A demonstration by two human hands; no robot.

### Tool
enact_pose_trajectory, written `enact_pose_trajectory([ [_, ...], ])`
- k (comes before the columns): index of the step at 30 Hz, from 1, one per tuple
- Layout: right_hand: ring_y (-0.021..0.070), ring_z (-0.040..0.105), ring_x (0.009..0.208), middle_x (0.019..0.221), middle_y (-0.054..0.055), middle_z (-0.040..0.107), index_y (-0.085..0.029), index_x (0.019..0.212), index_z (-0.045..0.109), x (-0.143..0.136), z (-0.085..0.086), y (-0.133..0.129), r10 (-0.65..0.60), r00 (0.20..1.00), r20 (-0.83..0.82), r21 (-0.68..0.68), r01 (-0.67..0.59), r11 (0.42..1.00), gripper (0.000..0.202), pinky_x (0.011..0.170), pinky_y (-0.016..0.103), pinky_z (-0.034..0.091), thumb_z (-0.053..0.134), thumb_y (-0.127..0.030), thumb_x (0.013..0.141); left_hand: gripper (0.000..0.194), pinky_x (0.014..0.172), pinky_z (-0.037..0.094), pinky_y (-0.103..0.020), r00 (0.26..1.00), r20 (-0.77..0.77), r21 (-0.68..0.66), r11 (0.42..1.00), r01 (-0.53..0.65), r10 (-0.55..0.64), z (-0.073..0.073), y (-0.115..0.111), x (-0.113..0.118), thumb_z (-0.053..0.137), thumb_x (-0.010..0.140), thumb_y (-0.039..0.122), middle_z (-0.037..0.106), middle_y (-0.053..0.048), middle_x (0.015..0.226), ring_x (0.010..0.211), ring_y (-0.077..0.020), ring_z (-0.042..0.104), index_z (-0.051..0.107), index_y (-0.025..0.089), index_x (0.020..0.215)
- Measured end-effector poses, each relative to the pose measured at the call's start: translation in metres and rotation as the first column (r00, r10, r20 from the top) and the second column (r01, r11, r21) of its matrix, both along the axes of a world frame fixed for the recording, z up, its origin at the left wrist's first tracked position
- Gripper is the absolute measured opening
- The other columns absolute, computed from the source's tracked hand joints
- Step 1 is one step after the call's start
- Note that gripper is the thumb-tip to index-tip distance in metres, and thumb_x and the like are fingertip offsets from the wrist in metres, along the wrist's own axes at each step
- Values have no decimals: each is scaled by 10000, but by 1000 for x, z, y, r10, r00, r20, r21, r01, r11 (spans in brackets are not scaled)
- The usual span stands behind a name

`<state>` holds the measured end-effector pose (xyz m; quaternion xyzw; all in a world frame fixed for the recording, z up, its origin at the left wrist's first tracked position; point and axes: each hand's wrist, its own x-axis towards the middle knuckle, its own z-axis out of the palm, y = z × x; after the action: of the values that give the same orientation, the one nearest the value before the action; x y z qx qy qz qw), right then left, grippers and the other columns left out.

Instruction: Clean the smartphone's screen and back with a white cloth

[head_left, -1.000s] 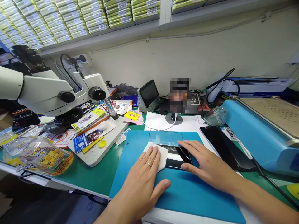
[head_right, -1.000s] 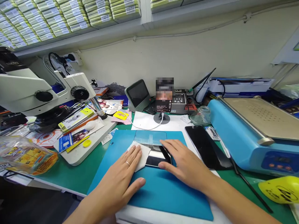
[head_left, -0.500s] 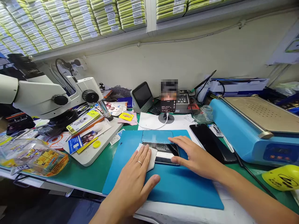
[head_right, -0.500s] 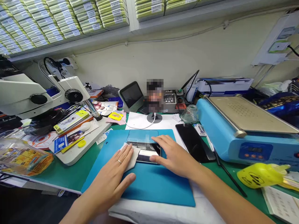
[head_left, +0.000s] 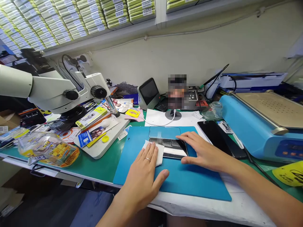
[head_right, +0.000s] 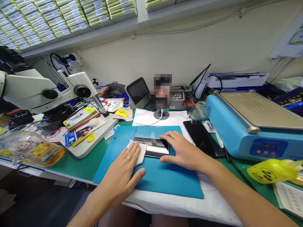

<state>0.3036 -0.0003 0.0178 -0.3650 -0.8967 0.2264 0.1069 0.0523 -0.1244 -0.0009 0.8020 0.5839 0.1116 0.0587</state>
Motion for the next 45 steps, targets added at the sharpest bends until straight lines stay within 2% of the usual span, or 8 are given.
enact_pose_trajectory([
  [4,382,508,1236,1325,135,561,-275,1470,479,-1,-3,4,-8,1000,-3,13,8,1000,848,1007,539,451,621,-743,776,730,1212,281,-482,999,-28,-13,1000,-26,26,0,-11,2,269,1046,580,155,-141,1630,1515,-287,139,237,77,1574],
  [12,375,526,1222,1299,111,579,-337,1497,436,-1,-4,6,16,1000,-13,21,-16,1000,832,987,537,467,602,-743,790,740,1220,245,-495,996,-40,-35,996,-79,78,7,25,8,252,1048,567,209,-183,1614,1509,-303,166,292,19,1544],
  [20,375,501,1249,1331,118,561,-313,1496,443,-1,-3,7,22,1000,3,5,-22,1000,859,1004,533,459,626,-741,773,712,1211,281,-482,998,-30,16,998,-62,62,-1,-9,6,271,1048,558,194,-163,1625,1511,-297,154,270,62,1559],
  [27,375,516,1226,1305,122,572,-319,1492,445,0,-5,8,30,999,-21,18,-30,999,837,1005,546,455,635,-719,782,718,1223,248,-475,994,-36,1,995,-105,105,6,32,17,274,1047,539,241,-192,1608,1508,-296,183,296,17,1539],
  [35,392,503,1244,1323,128,558,-332,1507,419,0,-3,6,36,999,-19,-2,-36,999,857,997,573,449,611,-746,782,720,1209,283,-489,997,-51,44,997,-60,62,-2,-12,11,274,1046,556,179,-175,1624,1511,-294,144,261,51,1558],
  [37,396,507,1239,1320,125,565,-339,1509,417,-1,-4,7,36,999,-28,-2,-36,999,863,997,578,447,604,-756,777,715,1207,281,-498,996,-54,36,997,-68,70,0,-6,12,270,1047,552,196,-182,1619,1509,-299,162,276,44,1551],
  [42,379,501,1241,1326,124,557,-321,1516,407,-1,-4,7,29,999,-16,-8,-29,1000,864,1009,551,447,619,-731,786,718,1217,249,-499,994,-47,-16,995,-96,96,8,34,17,278,1047,528,255,-218,1597,1503,-314,193,301,-4,1529],
  [45,380,500,1240,1328,122,555,-325,1518,399,-1,-3,6,28,1000,2,-10,-28,1000,859,997,551,455,613,-729,792,723,1221,245,-492,995,-45,-17,996,-88,87,7,32,18,283,1045,532,229,-212,1607,1508,-307,171,280,2,1538],
])
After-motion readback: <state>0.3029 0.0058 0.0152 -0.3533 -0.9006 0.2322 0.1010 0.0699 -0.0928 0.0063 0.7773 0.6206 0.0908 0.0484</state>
